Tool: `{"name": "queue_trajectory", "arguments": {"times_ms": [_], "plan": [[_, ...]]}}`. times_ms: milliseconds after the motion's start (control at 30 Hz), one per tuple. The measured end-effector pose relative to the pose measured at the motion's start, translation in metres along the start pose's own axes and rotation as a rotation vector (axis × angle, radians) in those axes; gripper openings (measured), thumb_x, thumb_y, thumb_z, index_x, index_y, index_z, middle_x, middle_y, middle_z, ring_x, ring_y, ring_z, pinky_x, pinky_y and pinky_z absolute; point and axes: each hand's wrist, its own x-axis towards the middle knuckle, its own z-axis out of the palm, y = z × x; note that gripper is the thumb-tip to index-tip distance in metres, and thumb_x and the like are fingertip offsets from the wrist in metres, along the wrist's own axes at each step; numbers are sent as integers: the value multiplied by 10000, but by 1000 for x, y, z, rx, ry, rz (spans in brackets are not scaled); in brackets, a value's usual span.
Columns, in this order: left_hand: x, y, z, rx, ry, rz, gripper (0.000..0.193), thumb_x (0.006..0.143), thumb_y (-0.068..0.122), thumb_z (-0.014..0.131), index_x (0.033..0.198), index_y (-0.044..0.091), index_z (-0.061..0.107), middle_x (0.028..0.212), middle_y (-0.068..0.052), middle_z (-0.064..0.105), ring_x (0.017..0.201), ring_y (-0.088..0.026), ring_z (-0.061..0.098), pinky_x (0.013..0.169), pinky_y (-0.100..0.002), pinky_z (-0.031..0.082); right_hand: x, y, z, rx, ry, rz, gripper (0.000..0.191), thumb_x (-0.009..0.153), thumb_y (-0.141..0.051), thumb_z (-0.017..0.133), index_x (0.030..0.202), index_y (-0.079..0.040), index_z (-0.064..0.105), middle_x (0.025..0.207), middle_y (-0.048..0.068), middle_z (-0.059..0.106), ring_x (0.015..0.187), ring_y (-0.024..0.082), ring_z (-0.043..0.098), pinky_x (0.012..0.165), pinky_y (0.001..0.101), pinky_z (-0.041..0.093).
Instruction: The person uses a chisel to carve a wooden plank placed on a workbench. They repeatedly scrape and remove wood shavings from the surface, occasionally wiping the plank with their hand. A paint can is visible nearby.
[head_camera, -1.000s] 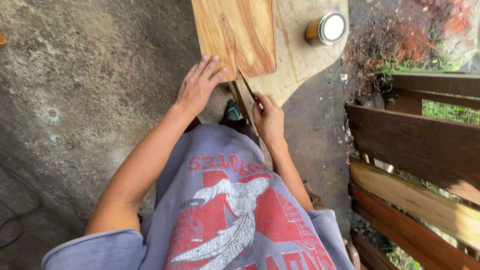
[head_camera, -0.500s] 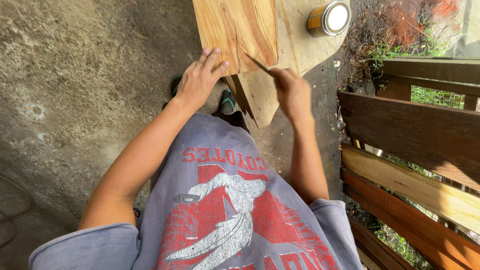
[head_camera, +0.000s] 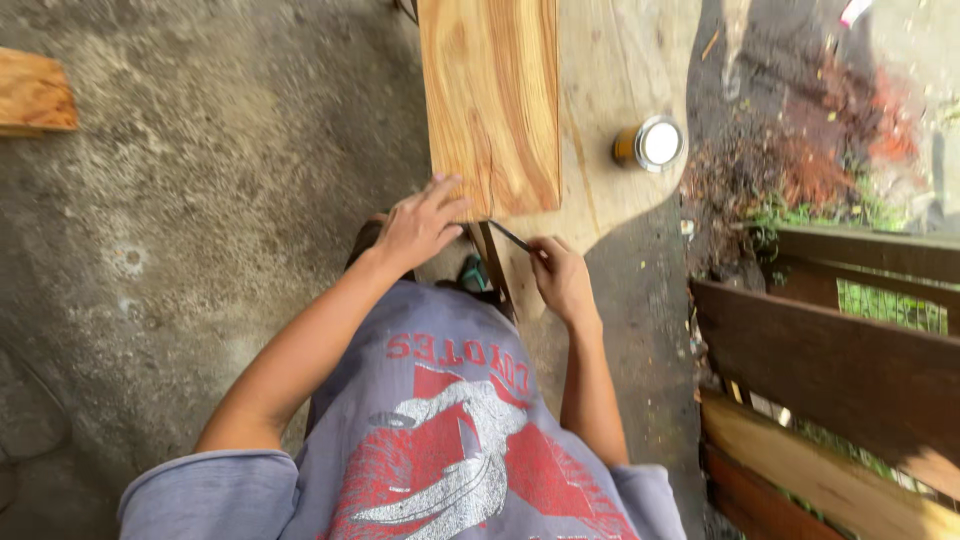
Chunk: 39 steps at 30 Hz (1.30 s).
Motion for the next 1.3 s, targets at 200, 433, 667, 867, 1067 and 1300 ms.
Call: {"name": "queue_trajectory", "arguments": {"times_ms": [200, 433, 667, 867, 1067, 1300], "plan": [[25, -30, -25, -236, 82, -209, 434, 926, 158, 733, 1347, 128, 632, 1556, -145, 479, 1221, -358, 638, 976, -453, 573, 12, -13, 9, -67, 388, 140, 250, 918, -133, 693, 1137, -15, 669, 958, 173, 720, 840, 300, 711, 764, 398, 550], [98, -109, -60, -321, 106, -144, 622, 927, 186, 729, 1479, 70, 468, 1566, -226, 386, 1367, -428, 493, 1092, -488, 472, 90, -75, 58, -248, 303, 229, 568, 791, -281, 843, 1273, -51, 651, 1206, 190, 660, 983, 340, 692, 843, 428, 560], [139, -184, -114, -359, -196, -204, 688, 948, 209, 694, 1530, 73, 352, 1605, -241, 325, 1422, -424, 409, 1108, -501, 421, 150, -135, 147, -593, 269, 398, 910, 684, -316, 886, 1448, -84, 449, 1535, 253, 380, 889, 422, 697, 626, 449, 572], [217, -204, -148, -77, -127, 213, 762, 919, 202, 729, 1553, 48, 337, 1583, -293, 321, 1448, -475, 387, 1201, -526, 367, 147, -136, 166, -623, 425, 438, 796, 769, -88, 751, 1508, -196, 476, 1612, 176, 411, 761, 376, 723, 553, 426, 562], [303, -203, -171, 445, -69, 502, 648, 890, 50, 657, 1496, 107, 435, 1559, -255, 393, 1466, -445, 374, 1193, -542, 348, 129, -137, 144, -609, 516, 348, 675, 766, -87, 738, 1405, -242, 581, 1506, 170, 520, 719, 370, 723, 608, 437, 579], [377, -225, -194, 447, -25, 733, 527, 892, 41, 606, 1416, 93, 572, 1399, -213, 554, 1347, -407, 495, 1130, -555, 402, 114, -175, 119, -579, 379, 493, 636, 768, -91, 748, 1369, -249, 614, 1522, 144, 499, 740, 360, 731, 627, 438, 587]]}}
